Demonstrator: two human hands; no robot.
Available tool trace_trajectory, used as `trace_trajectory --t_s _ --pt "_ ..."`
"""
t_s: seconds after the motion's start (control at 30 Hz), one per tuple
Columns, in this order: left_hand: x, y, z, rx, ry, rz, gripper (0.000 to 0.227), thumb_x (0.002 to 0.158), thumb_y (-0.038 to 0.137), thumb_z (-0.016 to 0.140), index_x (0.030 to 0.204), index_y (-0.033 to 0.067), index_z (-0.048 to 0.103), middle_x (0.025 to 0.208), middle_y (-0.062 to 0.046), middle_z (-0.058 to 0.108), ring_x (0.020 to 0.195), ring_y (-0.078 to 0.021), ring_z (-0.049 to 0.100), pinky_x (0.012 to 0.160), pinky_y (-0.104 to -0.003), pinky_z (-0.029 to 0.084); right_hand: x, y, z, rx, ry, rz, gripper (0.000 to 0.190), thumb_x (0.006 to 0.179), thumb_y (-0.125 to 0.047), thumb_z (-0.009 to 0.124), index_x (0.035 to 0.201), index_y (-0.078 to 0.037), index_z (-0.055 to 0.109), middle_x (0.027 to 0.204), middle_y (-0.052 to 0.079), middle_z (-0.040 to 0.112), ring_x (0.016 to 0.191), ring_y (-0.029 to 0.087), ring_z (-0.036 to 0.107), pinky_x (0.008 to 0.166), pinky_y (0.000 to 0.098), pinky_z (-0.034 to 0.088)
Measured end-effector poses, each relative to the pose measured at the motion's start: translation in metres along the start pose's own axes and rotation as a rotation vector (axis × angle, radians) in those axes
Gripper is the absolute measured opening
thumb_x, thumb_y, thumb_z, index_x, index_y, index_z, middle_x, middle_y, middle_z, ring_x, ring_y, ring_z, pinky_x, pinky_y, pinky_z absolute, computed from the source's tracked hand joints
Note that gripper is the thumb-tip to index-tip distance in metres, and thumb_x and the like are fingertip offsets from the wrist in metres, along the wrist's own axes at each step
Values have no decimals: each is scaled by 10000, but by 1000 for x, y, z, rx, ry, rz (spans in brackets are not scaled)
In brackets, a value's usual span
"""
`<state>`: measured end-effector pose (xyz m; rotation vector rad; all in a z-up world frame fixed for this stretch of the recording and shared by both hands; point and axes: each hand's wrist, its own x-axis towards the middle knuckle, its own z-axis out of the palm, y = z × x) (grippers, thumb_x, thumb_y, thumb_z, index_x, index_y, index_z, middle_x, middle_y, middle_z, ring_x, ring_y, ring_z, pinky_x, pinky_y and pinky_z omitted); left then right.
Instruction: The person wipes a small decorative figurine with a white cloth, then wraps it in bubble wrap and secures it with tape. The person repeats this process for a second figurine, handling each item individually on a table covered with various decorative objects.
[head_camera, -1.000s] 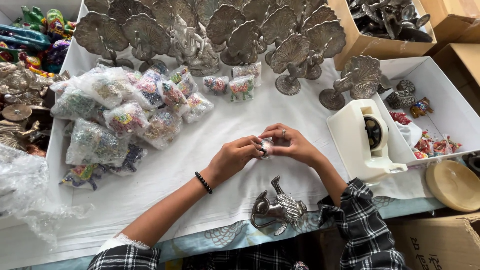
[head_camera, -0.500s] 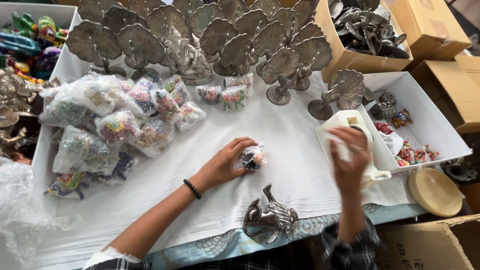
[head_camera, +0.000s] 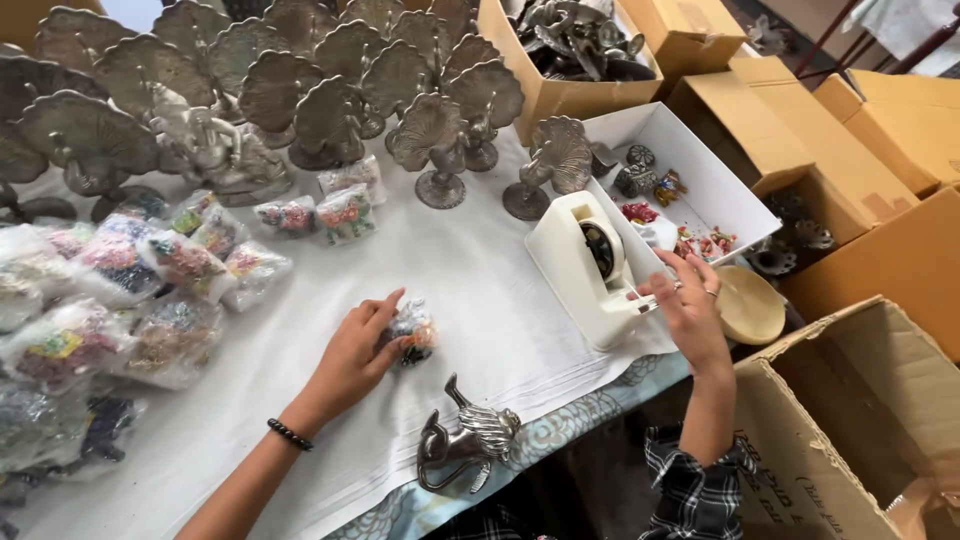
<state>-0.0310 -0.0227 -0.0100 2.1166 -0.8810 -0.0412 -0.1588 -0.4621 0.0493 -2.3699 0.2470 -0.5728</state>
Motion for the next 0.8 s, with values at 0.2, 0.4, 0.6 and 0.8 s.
trace_trajectory --t_s 0.2,0.4,0.6,0.8 --pt "2 -13 -10 -324 -60 -218 706 883 216 717 1523 81 454 1194 -80 539 949 -197 601 839 -309 517 -10 9 -9 781 9 34 194 891 -291 800 813 -126 734 1532 71 584 1563 234 316 1246 465 181" --pt "3 -30 -8 -667 -72 -366 669 855 161 751 1424 56 414 1213 -74 563 1108 -136 591 932 -287 518 -50 20 -6 650 80 268 154 796 -211 843 850 -78 789 1358 73 595 1151 187 572 975 371 476" --pt "-2 -56 -12 -1128 106 -457 716 895 152 740 1461 123 303 1231 -78 593 1080 -164 600 948 -349 508 -64 -26 4 -573 451 197 67 902 -131 867 952 -115 826 1222 92 666 1147 202 590 973 359 484" --pt "-3 -40 -31 -1514 132 -415 598 920 190 692 1438 92 408 1300 -62 611 1123 -186 636 972 -412 572 -6 -105 66 752 -368 -491 210 870 -307 813 727 -160 769 1601 181 480 1510 352 417 1181 523 343"
